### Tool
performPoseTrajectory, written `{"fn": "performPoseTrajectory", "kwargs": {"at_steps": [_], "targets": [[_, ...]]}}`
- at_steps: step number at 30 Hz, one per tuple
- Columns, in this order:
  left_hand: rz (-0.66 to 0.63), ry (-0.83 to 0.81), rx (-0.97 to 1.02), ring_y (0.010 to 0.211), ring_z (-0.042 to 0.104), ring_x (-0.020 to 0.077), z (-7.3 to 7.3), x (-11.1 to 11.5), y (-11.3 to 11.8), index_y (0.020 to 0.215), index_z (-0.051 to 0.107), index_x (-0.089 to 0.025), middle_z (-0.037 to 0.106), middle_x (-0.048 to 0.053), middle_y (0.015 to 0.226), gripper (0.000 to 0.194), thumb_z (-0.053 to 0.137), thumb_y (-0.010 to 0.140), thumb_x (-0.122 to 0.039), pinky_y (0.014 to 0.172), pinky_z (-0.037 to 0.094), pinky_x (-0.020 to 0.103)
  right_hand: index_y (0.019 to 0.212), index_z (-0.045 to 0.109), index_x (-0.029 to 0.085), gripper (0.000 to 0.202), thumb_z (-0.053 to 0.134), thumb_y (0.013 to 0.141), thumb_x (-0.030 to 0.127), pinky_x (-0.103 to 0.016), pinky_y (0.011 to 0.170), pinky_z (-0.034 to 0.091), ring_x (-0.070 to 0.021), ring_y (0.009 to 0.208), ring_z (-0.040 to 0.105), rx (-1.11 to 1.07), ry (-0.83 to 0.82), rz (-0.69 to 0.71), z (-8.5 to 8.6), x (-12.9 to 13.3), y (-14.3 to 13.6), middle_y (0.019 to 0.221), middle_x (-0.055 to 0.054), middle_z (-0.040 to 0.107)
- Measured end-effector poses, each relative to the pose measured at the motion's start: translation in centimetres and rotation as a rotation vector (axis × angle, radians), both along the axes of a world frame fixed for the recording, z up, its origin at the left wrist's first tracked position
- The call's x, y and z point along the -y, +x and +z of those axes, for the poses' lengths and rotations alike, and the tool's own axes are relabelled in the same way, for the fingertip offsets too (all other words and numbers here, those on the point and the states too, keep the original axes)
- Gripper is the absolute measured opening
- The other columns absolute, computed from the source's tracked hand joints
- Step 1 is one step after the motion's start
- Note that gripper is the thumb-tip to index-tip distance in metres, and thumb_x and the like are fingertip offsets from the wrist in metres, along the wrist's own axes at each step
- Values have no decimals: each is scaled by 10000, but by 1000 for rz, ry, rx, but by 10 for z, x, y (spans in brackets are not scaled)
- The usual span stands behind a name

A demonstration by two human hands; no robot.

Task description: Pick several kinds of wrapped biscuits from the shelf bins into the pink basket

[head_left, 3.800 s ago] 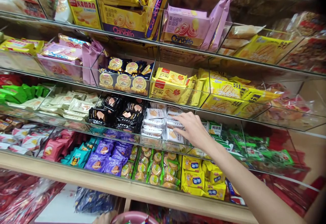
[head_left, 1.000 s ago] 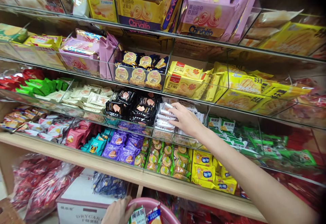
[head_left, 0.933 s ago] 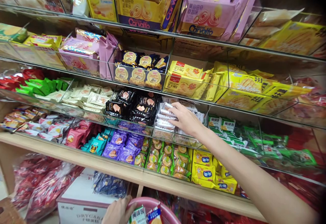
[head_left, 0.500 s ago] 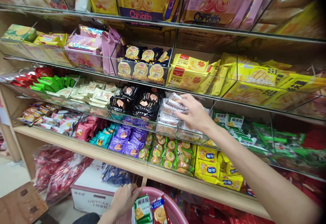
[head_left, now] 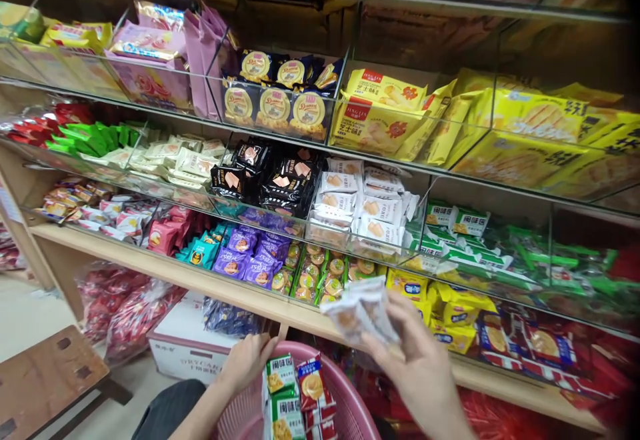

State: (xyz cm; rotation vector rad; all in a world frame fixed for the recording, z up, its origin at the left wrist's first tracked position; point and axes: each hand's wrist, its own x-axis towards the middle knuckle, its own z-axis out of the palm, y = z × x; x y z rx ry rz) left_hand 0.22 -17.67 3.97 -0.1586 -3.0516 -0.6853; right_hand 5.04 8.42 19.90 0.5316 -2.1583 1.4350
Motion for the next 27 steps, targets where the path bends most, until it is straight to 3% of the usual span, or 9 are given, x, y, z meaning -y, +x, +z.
{"fn": "performPoseTrajectory", "kwargs": {"at_steps": [2,4,7,17,22,24,26,27], "targets": [[-6,-23,-20,795,643,211,3,-2,2,792,596,-215,684,74,789,526,171,890,-508,626,384,259,981,617,213,330,676,674,317,-366,892,470,-256,1098,521,172,-113,9,-54,-1,10,1226,-117,519],[-14,-45,-39,767,646,208,6,-5,4,761,592,-211,685,73,776,537,162,892,-504,623,380,260,930,631,191,311,681,662,340,-340,874,479,-253,1069,540,273,-184,3,-95,-2,18,1173,-122,558],[-37,-67,-54,751,649,211,9,-9,4,738,594,-208,687,71,755,548,159,893,-502,607,372,262,917,637,183,319,685,652,356,-318,858,483,-248,1046,552,351,-247,-2,-128,-6,32,1157,-119,569],[-68,-154,-53,766,647,216,15,-11,11,774,607,-209,682,77,774,523,177,898,-479,613,405,264,984,625,184,392,692,640,360,-318,873,482,-251,1086,533,486,-397,-14,-148,-13,79,1203,-109,553],[15,-264,-128,816,636,245,44,-22,29,828,608,-169,666,115,852,440,273,887,-449,677,440,310,954,641,183,382,709,619,353,-323,854,495,-254,1061,550,462,-408,4,-151,-6,94,1149,-107,590],[39,-151,-176,850,624,238,61,-35,44,875,612,-162,655,115,914,412,299,884,-430,741,440,326,949,639,183,365,701,632,353,-327,859,492,-255,1063,548,445,-400,8,-148,-4,98,1131,-105,599],[0,156,-213,945,593,231,72,-54,65,956,611,-180,639,96,1018,392,341,870,-451,838,421,339,961,627,187,341,679,665,350,-338,872,485,-255,1073,543,440,-396,19,-143,-3,100,1140,-104,592],[-79,365,-195,1017,561,224,75,-65,77,1043,588,-192,619,86,1093,378,396,851,-455,890,403,335,970,618,190,331,669,681,345,-344,882,479,-254,1079,539,443,-397,27,-141,-3,101,1155,-103,582]]}}
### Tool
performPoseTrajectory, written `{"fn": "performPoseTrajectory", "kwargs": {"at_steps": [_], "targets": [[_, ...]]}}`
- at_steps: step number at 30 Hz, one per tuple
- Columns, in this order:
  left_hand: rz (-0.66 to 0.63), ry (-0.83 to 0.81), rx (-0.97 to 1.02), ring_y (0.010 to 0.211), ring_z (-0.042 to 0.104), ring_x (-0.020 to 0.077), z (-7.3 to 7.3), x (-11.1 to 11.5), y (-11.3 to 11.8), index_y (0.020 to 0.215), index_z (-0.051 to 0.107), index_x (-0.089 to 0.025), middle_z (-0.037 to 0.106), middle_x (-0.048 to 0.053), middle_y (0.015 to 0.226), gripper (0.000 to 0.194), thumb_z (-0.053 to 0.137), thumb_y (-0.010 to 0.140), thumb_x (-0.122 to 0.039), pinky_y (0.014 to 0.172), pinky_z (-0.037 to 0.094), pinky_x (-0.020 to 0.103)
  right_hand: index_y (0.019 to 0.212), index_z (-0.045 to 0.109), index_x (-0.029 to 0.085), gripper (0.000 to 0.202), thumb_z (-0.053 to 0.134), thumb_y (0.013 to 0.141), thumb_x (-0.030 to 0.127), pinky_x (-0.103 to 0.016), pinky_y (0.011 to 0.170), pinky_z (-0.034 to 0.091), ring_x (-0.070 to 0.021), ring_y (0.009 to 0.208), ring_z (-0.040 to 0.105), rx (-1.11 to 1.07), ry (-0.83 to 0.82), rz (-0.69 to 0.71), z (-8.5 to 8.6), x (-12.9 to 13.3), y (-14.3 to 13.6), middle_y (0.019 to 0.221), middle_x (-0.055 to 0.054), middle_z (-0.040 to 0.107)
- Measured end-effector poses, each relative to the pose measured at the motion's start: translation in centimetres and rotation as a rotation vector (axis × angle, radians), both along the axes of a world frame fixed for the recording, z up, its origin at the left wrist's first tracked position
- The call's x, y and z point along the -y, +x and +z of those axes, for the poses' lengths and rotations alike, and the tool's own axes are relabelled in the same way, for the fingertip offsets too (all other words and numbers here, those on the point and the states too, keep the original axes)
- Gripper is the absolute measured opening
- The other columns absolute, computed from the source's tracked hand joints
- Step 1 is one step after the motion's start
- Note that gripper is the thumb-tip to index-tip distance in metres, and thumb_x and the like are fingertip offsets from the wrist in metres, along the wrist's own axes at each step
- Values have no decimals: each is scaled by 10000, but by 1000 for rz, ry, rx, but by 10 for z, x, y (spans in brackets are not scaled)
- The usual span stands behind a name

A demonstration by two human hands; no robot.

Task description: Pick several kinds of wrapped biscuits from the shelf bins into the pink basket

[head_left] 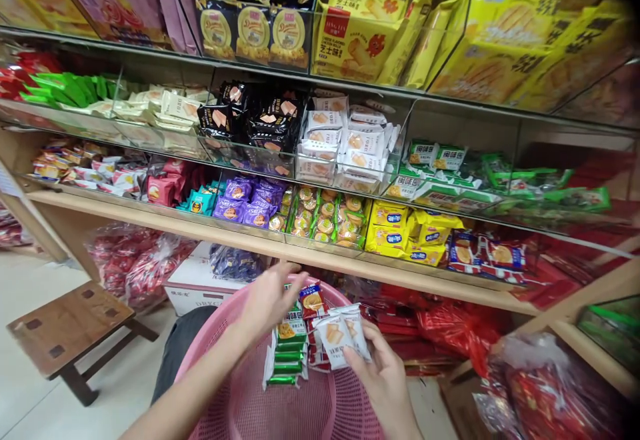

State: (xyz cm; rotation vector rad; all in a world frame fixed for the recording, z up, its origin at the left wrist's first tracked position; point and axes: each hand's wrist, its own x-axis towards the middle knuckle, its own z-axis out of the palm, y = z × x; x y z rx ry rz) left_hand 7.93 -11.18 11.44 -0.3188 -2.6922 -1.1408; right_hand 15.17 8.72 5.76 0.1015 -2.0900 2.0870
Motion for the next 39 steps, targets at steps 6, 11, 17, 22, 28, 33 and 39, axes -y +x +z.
{"fn": "performPoseTrajectory", "kwargs": {"at_steps": [6,11,17,22,28,33,39], "targets": [[-317,945,384,1211,421,202,-18,-47,56,1354,288,-265,425,73,1354,642,557,788,-401,983,369,339,1070,550,210,381,627,728,358,-366,868,492,-251,1040,571,66,-82,70,17,10,4,1133,-87,602],[-317,1176,453,1077,528,195,-24,-49,58,1238,467,-194,589,66,1168,486,537,807,-407,979,368,346,1090,540,212,353,563,776,371,-361,917,455,-251,1106,520,-31,73,51,28,32,3,1181,-84,566],[-262,1327,499,998,563,199,-24,-45,54,1126,551,-170,617,73,1098,387,529,817,-401,882,434,320,1328,318,271,522,462,836,376,-384,1029,353,-220,1257,368,-49,222,13,18,47,-3,1380,-55,389],[-173,1400,524,965,581,188,-25,-44,54,1177,510,-197,639,51,1032,463,582,776,-419,888,436,326,1373,235,292,544,406,863,370,-397,1085,257,-201,1319,256,-64,378,78,26,55,-5,1445,-20,277],[-176,1516,514,923,604,172,-21,-42,51,1131,535,-195,655,52,985,423,623,756,-371,903,428,317,1355,275,323,586,497,814,359,-476,1085,223,-246,1323,235,-129,511,76,30,56,-10,1411,-15,342],[-143,1542,481,892,613,168,-14,-38,44,1038,560,-193,652,38,972,348,628,749,-376,866,452,313,1365,223,266,725,598,750,352,-453,1043,325,-253,1269,352,-78,145,17,23,65,-9,1414,-78,335],[-131,1433,401,935,586,180,-13,-34,45,1002,560,-177,634,46,1011,330,641,738,-357,843,449,294,1272,345,231,518,539,805,345,-397,1012,383,-204,1169,485,70,-288,191,33,77,-2,1294,-76,503]]}}
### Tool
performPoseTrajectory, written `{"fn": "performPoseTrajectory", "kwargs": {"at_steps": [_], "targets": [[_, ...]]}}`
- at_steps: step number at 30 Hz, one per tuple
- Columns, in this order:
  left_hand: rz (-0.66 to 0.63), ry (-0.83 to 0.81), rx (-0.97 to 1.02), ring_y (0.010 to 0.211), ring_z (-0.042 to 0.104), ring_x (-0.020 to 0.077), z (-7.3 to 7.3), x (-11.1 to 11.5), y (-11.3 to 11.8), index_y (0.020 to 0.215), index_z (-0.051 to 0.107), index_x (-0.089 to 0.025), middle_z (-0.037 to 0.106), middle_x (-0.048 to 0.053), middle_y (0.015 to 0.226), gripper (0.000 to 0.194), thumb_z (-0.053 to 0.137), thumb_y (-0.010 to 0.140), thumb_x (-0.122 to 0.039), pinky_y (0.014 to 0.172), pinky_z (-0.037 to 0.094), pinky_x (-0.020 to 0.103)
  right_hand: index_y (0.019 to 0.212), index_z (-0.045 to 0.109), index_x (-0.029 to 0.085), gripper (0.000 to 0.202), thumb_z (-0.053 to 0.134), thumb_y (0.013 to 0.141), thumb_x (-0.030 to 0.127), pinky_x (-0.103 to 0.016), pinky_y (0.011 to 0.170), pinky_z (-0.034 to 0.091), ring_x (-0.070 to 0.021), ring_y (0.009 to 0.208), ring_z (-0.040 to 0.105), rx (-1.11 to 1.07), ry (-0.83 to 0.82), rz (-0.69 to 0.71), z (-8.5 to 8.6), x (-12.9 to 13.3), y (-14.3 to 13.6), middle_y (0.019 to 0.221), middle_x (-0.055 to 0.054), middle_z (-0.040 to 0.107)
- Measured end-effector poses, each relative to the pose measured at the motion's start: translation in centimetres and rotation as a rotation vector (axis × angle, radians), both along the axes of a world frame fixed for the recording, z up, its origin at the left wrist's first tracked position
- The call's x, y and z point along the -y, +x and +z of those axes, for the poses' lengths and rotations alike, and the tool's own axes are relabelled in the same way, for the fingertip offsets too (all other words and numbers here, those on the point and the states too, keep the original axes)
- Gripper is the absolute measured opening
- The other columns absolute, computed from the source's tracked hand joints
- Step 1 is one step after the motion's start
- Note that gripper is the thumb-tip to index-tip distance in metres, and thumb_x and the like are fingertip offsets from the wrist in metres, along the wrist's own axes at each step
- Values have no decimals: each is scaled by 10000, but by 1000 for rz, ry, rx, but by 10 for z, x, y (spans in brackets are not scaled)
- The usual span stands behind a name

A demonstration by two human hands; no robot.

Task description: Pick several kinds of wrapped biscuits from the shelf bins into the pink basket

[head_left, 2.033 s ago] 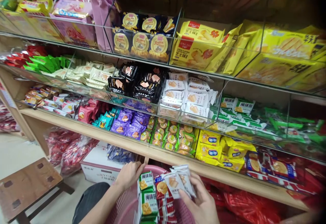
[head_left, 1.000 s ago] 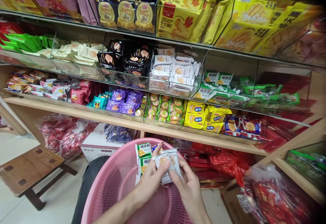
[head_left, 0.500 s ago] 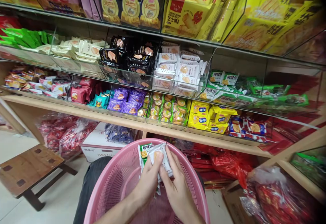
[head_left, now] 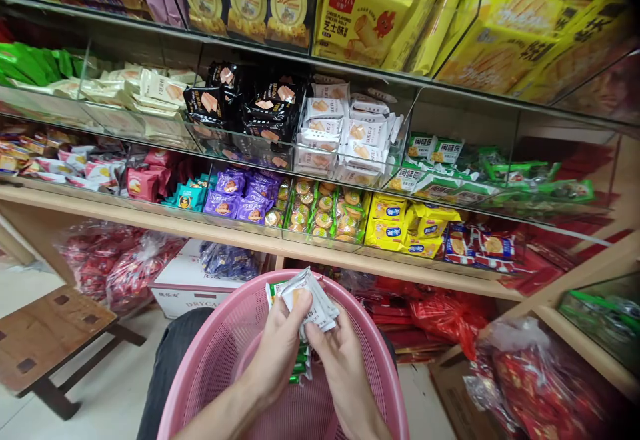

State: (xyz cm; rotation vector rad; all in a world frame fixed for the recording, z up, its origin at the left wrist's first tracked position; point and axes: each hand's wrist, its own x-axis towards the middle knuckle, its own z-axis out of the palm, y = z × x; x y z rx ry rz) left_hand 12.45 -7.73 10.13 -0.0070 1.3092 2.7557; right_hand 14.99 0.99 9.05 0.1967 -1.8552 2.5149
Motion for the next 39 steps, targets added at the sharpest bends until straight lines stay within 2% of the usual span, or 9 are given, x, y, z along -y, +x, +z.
{"fn": "performPoseTrajectory", "kwargs": {"at_steps": [6,11,15,18,20,24,28,34,39], "targets": [[-145,-142,-59,809,596,153,3,9,2,1062,499,-202,627,31,931,461,713,663,-285,728,473,267,1149,483,221,471,628,730,380,-374,925,454,-224,1069,560,47,58,0,13,-35,4,1178,-76,592],[-451,-257,-67,873,584,165,8,13,4,1076,528,-246,624,27,950,525,747,600,-252,753,459,281,1071,550,196,431,651,702,393,-393,857,484,-238,964,606,107,267,140,24,-78,13,1072,-82,643],[-725,-324,-63,816,581,156,8,9,11,1025,589,-233,640,29,923,413,710,631,-254,745,438,293,1104,559,210,409,621,731,365,-398,830,486,-235,923,610,154,390,276,22,-102,22,1030,-63,655],[-850,-481,-98,735,562,143,2,3,19,905,641,-208,644,12,842,232,656,682,-269,695,416,269,1124,556,228,407,612,740,349,-374,809,484,-232,916,602,155,472,308,15,-111,27,1001,-48,659],[-901,-498,-66,727,557,142,-7,-1,25,868,649,-204,644,5,822,200,656,678,-268,690,410,264,1137,544,235,423,615,736,352,-359,810,477,-229,932,595,137,512,304,9,-113,28,1005,-42,655],[-878,-397,96,773,569,148,-30,-9,34,880,639,-215,653,11,875,246,689,643,-264,719,411,268,1167,513,220,451,584,756,393,-299,709,478,-186,817,602,109,626,259,-4,-113,25,903,-28,648],[-831,-375,275,725,573,132,-41,-14,38,915,625,-217,658,9,856,298,694,629,-265,637,389,232,1199,479,214,449,482,813,442,-280,626,458,-154,669,580,54,792,64,-13,-110,20,797,-8,624],[-761,-276,481,603,504,75,-52,-16,41,827,609,-168,580,-28,693,236,681,609,-223,524,342,186,1253,415,225,496,381,842,500,-314,675,479,-197,737,615,34,1066,-75,-17,-99,17,798,-26,645],[-709,-232,553,626,535,97,-70,-19,47,817,597,-170,582,-23,699,238,680,601,-229,574,393,214,1300,360,202,524,368,856,481,-347,758,500,-235,943,612,-113,1236,-168,-24,-93,20,1065,-106,632]]}}
